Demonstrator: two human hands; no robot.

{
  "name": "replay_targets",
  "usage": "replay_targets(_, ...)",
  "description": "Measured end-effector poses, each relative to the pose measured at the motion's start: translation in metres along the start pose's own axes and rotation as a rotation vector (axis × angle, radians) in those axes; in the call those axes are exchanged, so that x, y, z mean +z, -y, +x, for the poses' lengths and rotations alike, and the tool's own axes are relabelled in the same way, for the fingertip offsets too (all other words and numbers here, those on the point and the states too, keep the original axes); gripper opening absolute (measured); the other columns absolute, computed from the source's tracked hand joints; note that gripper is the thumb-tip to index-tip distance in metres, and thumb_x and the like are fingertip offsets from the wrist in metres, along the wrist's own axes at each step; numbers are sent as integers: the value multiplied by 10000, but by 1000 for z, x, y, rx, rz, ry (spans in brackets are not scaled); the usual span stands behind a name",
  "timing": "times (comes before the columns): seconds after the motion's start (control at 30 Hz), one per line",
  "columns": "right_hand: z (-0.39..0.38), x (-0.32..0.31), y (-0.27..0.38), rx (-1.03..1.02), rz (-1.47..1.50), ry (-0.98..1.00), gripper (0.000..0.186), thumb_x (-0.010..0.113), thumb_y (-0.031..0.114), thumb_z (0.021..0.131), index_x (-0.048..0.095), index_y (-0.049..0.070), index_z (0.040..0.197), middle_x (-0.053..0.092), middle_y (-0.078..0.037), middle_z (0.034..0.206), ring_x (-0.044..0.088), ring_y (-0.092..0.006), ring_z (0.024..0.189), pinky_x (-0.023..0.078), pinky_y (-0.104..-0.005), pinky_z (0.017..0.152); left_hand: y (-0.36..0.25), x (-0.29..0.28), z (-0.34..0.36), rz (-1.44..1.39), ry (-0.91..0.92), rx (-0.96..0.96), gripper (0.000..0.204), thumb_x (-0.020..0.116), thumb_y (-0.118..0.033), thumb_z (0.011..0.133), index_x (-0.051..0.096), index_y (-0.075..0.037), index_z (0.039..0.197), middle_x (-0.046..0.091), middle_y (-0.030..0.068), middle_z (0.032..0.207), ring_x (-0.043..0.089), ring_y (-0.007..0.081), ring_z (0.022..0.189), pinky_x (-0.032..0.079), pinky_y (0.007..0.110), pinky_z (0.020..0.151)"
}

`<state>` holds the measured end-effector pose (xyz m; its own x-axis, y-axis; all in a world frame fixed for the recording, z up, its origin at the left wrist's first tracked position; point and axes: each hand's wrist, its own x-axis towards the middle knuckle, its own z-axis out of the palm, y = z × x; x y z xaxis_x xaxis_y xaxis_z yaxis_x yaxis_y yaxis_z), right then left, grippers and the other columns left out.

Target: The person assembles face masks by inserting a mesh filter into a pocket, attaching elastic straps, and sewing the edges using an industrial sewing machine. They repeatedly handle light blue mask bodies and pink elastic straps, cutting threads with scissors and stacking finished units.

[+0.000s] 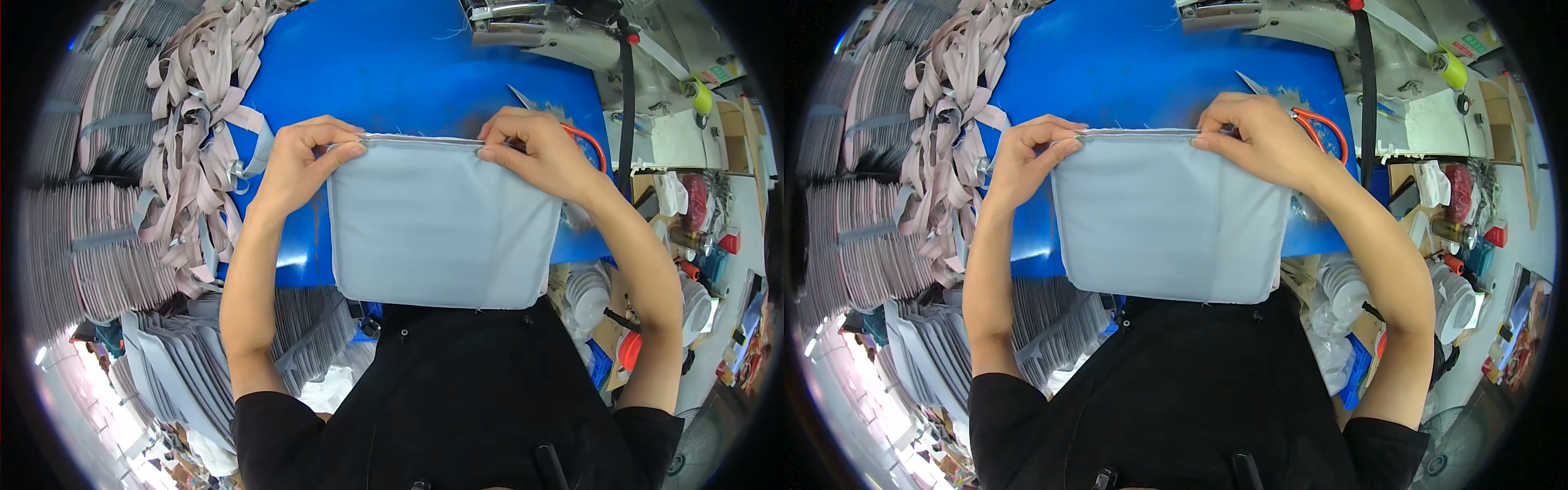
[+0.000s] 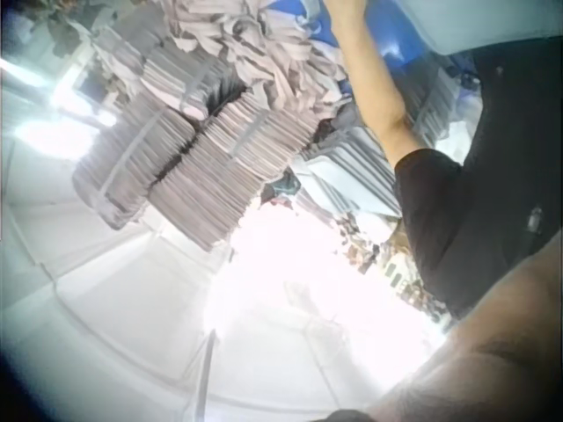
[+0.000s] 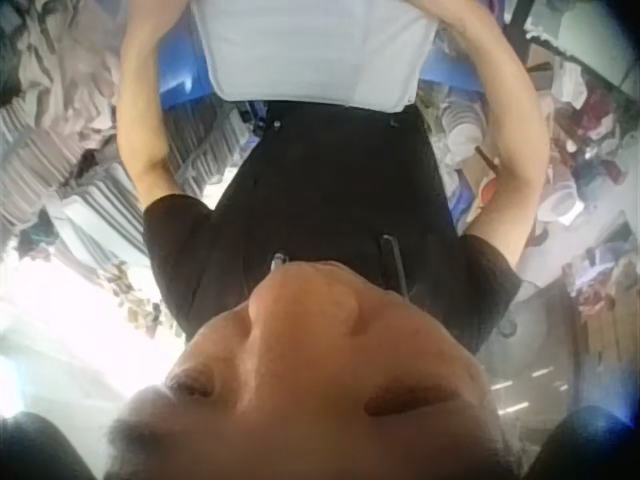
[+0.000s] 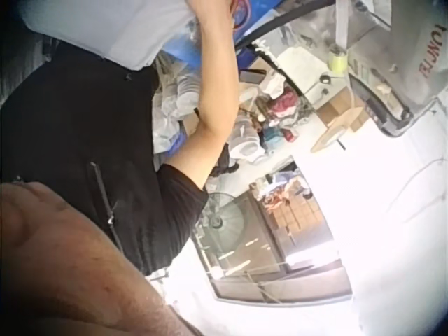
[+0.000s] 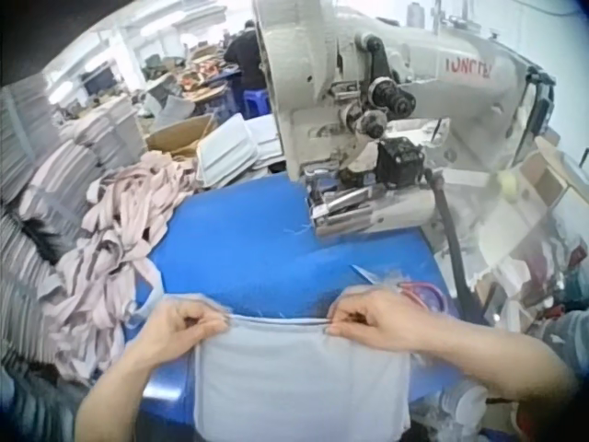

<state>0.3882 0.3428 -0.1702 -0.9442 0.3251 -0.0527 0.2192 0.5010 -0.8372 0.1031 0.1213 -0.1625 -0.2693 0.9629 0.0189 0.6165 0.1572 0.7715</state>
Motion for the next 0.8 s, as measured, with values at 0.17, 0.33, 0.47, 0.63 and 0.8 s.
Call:
replay_targets(0.17, -15, 3, 6, -60, -15, -3, 235, 807, 204, 939, 690, 6, 891, 724, -105, 1004, 664, -226, 845, 521, -332, 747, -17, 2, -11, 90, 10, 49, 88, 826, -105, 907, 823, -24, 940, 808, 82, 983, 707, 141, 797, 516, 271, 663)
replay_targets(0.33, -24, -5, 21, -116, -70, -31, 237, 841, 172, 901, 672, 12, 858, 706, -93, 970, 654, -223, 819, 511, -324, 712, -41, -1, -20, 205, -118, 284, 80, 846, -73, 859, 785, -26, 881, 811, 113, 1000, 770, 196, 845, 591, 297, 724)
replay_targets(0.47, -33, -13, 30, -174, -80, -96, 257, 847, 164, 887, 642, 20, 826, 684, -85, 887, 647, -250, 774, 494, -358, 671, -65, -10, -28, 294, -143, 341, 105, 861, -62, 838, 762, -27, 844, 814, 111, 994, 782, 198, 835, 598, 286, 711)
replay_targets(0.63, -39, -20, 38, -178, -74, -124, 261, 857, 145, 872, 634, 27, 807, 678, -89, 867, 646, -251, 766, 485, -362, 668, -75, -15, -28, 215, -135, 362, 133, 885, -30, 803, 752, -31, 818, 811, 108, 963, 776, 185, 810, 589, 273, 687)
replay_targets(0.8, -45, -25, 42, -168, -75, -122, 285, 870, 148, 858, 623, 29, 782, 681, -92, 851, 656, -256, 776, 490, -366, 679, -81, -16, -26, 186, -147, 382, 157, 893, -8, 785, 739, -32, 797, 806, 112, 925, 773, 186, 776, 580, 270, 664)
